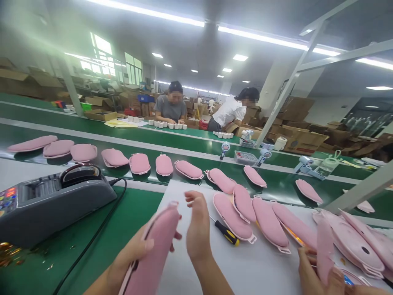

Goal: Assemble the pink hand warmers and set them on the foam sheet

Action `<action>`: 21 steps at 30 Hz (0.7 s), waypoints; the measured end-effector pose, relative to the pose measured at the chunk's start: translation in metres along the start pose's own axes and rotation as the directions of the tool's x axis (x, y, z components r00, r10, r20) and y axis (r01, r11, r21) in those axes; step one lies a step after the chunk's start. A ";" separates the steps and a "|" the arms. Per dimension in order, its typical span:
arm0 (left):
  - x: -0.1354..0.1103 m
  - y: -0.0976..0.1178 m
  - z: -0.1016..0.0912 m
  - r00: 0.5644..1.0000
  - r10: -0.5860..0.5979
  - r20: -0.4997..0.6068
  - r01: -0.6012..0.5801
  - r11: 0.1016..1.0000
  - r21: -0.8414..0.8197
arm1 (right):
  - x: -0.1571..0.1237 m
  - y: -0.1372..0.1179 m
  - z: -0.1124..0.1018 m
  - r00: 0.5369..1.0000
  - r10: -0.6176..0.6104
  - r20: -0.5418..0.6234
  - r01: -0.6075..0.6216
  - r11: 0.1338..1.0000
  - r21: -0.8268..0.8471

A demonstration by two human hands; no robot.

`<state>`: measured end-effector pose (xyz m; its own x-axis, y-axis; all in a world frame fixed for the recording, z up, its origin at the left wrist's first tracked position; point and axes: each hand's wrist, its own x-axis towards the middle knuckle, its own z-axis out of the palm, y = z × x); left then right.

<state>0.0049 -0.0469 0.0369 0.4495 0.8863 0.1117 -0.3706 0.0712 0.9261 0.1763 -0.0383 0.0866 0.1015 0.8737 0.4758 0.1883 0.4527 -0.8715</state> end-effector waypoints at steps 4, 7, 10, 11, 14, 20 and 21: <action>-0.008 -0.005 0.022 0.995 0.091 0.043 -0.093 0.995 0.031 | -0.005 0.006 0.056 0.996 -0.080 0.039 0.074 0.988 0.136; -0.003 -0.007 0.026 0.992 0.124 -0.007 -0.123 0.991 0.057 | -0.006 0.013 0.060 0.994 -0.062 -0.094 0.078 0.982 0.174; 0.005 -0.004 0.020 0.984 -0.168 -0.059 0.169 0.985 0.012 | -0.001 0.020 0.056 0.995 0.024 -0.099 -0.020 0.999 0.042; 0.007 -0.003 0.018 0.955 -0.292 -0.061 0.291 0.956 -0.025 | 0.000 0.022 0.055 0.997 0.007 -0.075 -0.009 0.999 -0.032; 0.007 -0.002 0.020 0.901 -0.432 -0.046 0.425 0.899 -0.106 | -0.008 0.027 0.051 0.989 -0.147 0.033 0.150 0.973 -0.177; 0.006 -0.009 0.028 0.934 -0.335 -0.127 0.339 0.941 0.015 | -0.020 0.043 0.053 0.996 -0.087 0.006 0.087 0.984 -0.158; 0.009 -0.010 0.024 0.904 -0.401 -0.147 0.404 0.915 -0.011 | -0.016 0.047 0.053 0.999 -0.045 0.005 0.046 0.987 -0.153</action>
<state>0.0319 -0.0504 0.0371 0.4355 0.8401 -0.3234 -0.1665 0.4282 0.8882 0.1313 -0.0215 0.0317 0.0882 0.8531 0.5143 0.3404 0.4594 -0.8204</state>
